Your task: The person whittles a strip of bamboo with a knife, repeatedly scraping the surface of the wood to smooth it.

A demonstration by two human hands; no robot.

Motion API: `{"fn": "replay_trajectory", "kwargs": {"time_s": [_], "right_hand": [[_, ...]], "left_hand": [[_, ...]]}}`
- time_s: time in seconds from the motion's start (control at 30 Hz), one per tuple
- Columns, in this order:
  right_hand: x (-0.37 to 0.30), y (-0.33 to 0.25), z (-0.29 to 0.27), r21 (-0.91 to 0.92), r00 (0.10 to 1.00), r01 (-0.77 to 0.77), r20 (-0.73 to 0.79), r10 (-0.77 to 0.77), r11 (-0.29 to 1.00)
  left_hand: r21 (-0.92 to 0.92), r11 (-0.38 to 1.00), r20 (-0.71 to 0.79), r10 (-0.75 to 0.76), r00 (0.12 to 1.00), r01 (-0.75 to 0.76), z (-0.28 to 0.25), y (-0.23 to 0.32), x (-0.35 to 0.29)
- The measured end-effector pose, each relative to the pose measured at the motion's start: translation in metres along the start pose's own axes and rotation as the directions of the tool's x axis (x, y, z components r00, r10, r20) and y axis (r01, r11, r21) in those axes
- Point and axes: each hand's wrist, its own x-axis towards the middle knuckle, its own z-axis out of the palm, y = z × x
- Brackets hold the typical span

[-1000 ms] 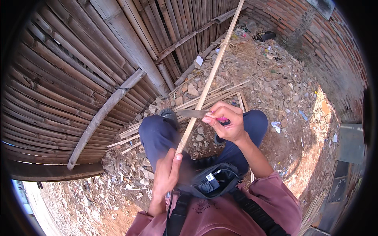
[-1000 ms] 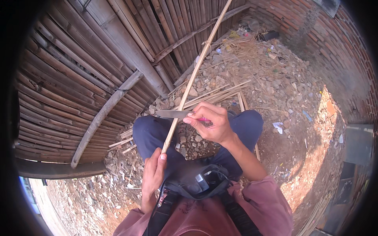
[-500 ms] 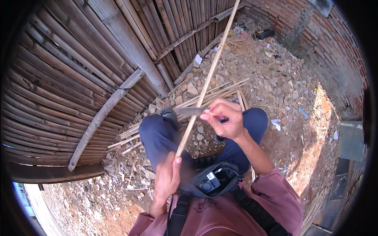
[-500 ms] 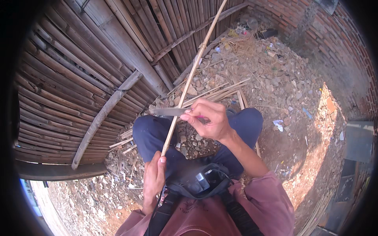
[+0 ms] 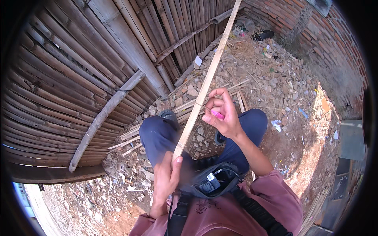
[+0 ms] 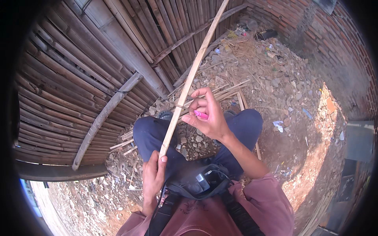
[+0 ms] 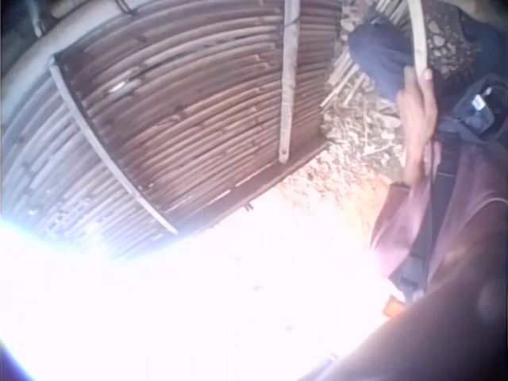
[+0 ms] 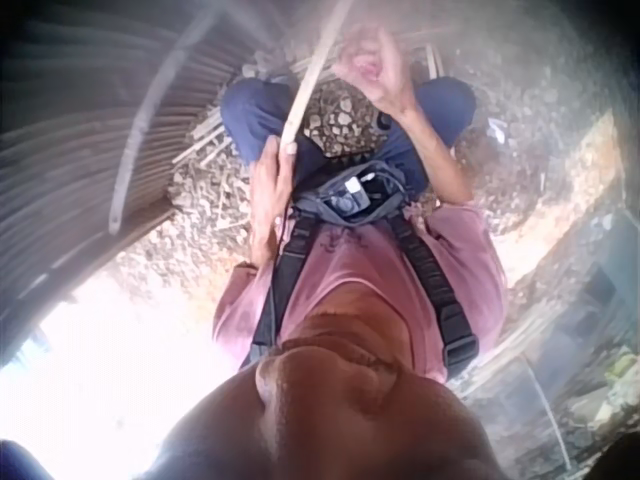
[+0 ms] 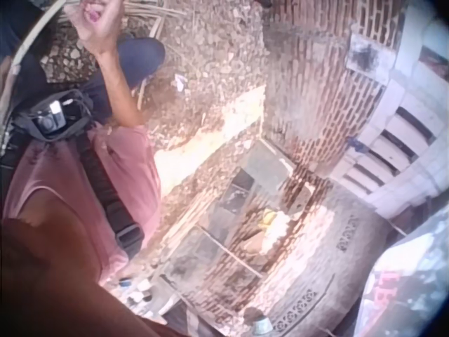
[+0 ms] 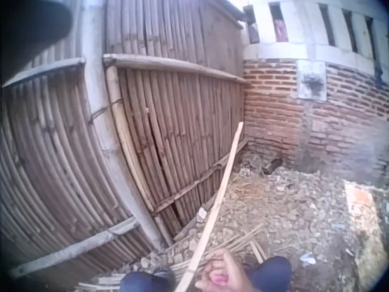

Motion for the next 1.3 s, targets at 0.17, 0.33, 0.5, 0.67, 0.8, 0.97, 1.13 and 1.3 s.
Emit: {"fn": "replay_trajectory", "kwargs": {"time_s": [0.17,0.33,0.5,0.67,0.8,0.97,1.13,1.3], "right_hand": [[0.010,-0.002,0.008,0.056,0.993,-0.120,0.004,0.120,0.991],[0.009,0.009,0.003,0.125,0.978,-0.209,0.044,0.205,0.970],[0.003,0.009,0.012,0.068,0.970,-0.228,0.105,0.220,0.971],[0.001,-0.003,0.018,-0.004,0.972,-0.208,0.109,0.207,0.978],[-0.006,-0.004,0.004,-0.151,0.984,-0.141,0.089,0.155,0.979],[-0.023,-0.015,0.004,-0.299,0.998,-0.061,-0.009,0.061,0.952],[-0.040,-0.004,0.019,-0.449,0.999,0.052,0.025,-0.045,0.892],[-0.041,0.002,0.028,-0.586,0.976,0.217,0.132,-0.173,0.780]], "left_hand": [[0.006,1.000,-0.003,0.027,1.000,-0.027,0.003,-0.005,0.003],[0.072,0.993,0.027,0.092,0.995,-0.094,-0.007,-0.009,0.012],[0.151,0.936,-0.165,0.340,0.926,-0.317,-0.002,0.012,0.037],[-0.009,0.988,0.021,0.156,0.988,-0.156,0.003,0.020,0.058],[-0.151,0.983,0.060,0.112,0.992,-0.102,0.002,0.020,0.059],[-0.267,0.962,0.067,0.072,0.995,-0.052,0.009,0.014,0.059],[-0.326,0.945,0.049,0.019,0.999,-0.002,0.013,0.020,0.057],[-0.511,0.860,0.070,0.062,0.996,-0.017,0.021,0.002,0.059]]}}
